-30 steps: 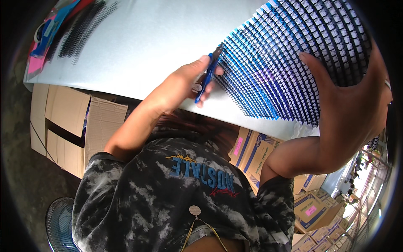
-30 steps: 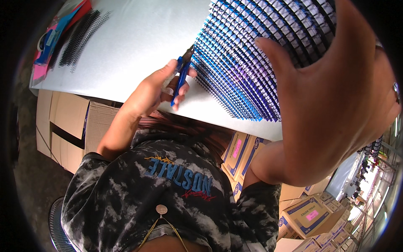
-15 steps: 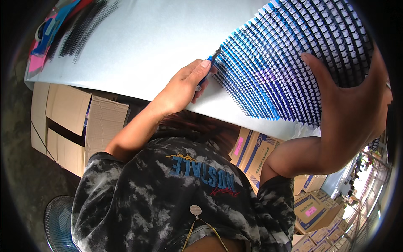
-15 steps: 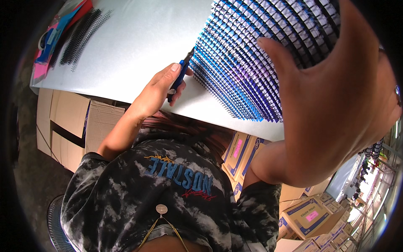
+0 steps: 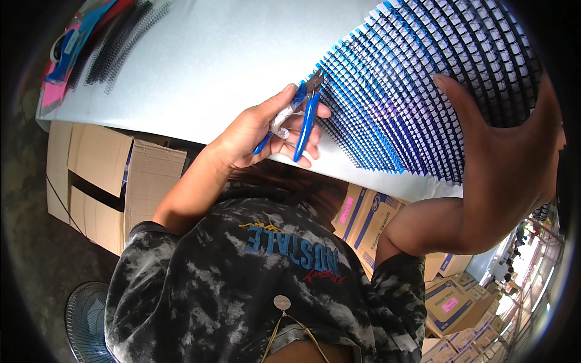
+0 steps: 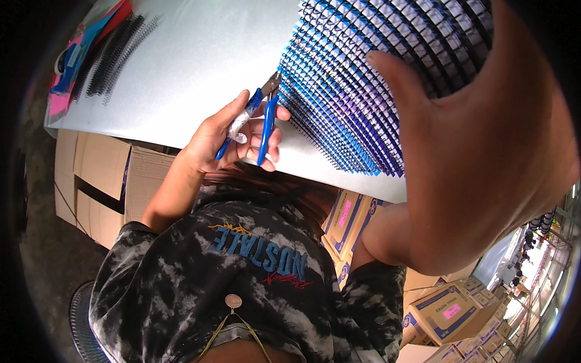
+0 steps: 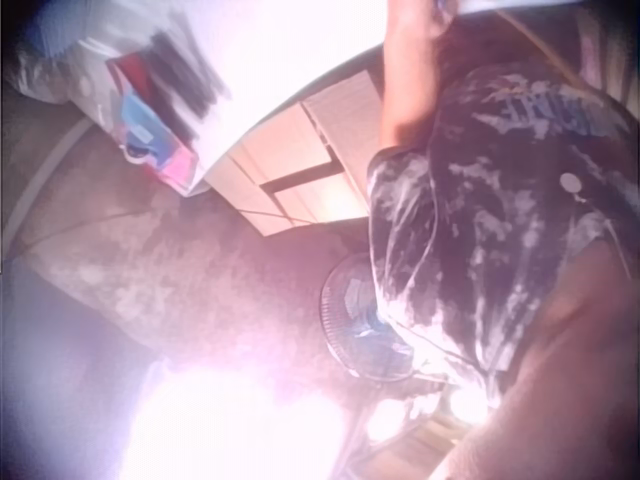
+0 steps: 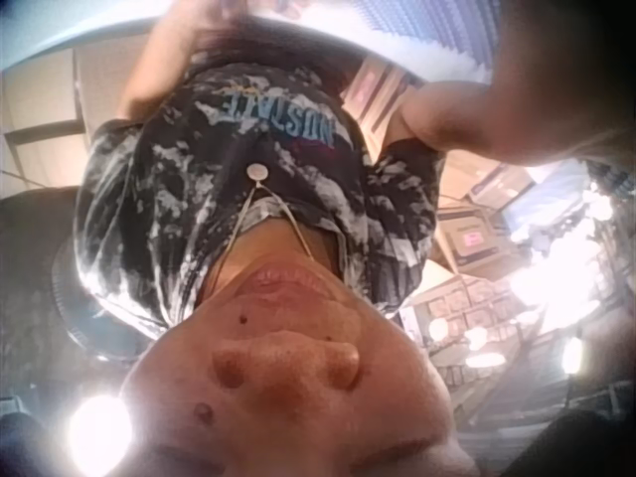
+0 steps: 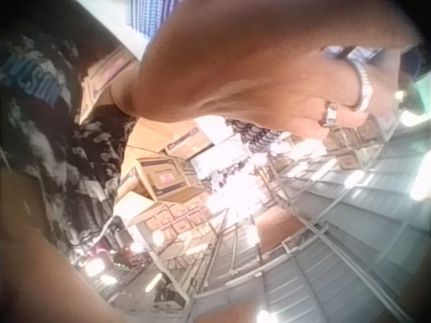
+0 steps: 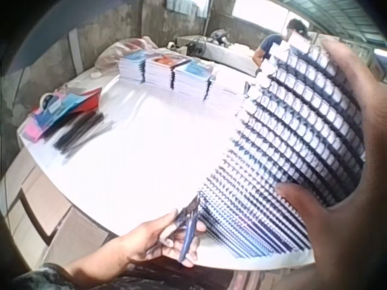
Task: The person uses pliers to cut the spiral binding off a stack of notebooks. After trimming, the person separates the notebooks and stacks them on the table.
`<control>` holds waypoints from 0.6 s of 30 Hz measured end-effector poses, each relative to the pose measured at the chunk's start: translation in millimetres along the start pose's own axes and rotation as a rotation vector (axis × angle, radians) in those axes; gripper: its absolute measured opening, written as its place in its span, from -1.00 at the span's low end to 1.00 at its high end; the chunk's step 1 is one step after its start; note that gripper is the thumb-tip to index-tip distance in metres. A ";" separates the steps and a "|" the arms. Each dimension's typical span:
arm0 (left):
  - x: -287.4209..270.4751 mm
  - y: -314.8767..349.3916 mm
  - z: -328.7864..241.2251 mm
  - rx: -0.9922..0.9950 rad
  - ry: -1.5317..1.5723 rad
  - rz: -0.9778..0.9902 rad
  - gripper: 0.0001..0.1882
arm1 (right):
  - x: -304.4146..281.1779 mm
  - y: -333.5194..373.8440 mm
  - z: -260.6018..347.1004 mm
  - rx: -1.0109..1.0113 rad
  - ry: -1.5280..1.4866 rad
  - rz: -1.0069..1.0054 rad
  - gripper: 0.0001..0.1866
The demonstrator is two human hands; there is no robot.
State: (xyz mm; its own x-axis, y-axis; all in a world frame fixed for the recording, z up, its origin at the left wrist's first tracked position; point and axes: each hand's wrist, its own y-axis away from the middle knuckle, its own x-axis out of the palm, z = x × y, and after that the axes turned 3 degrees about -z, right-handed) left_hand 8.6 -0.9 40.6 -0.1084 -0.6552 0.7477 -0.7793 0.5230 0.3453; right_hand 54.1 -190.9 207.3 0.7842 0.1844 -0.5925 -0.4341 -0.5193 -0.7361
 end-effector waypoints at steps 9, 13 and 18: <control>9.3 -5.9 6.2 0.389 -1.330 -0.602 -0.54 | -0.2 1.0 -0.8 -0.003 0.003 -0.007 0.02; -5.7 -6.2 6.3 0.233 -0.837 -0.299 -0.51 | -0.9 1.2 -2.4 0.001 -0.003 -0.012 0.03; 2.2 1.1 2.5 0.010 -0.099 -0.142 -0.41 | -1.1 1.6 -2.6 0.003 -0.004 -0.013 0.03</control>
State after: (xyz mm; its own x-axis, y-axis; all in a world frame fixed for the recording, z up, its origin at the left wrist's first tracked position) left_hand 6.0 -3.1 41.3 -0.0566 -0.7728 0.6321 -0.7971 0.4163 0.4375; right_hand 53.6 -194.1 207.7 0.7881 0.1945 -0.5841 -0.4249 -0.5147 -0.7447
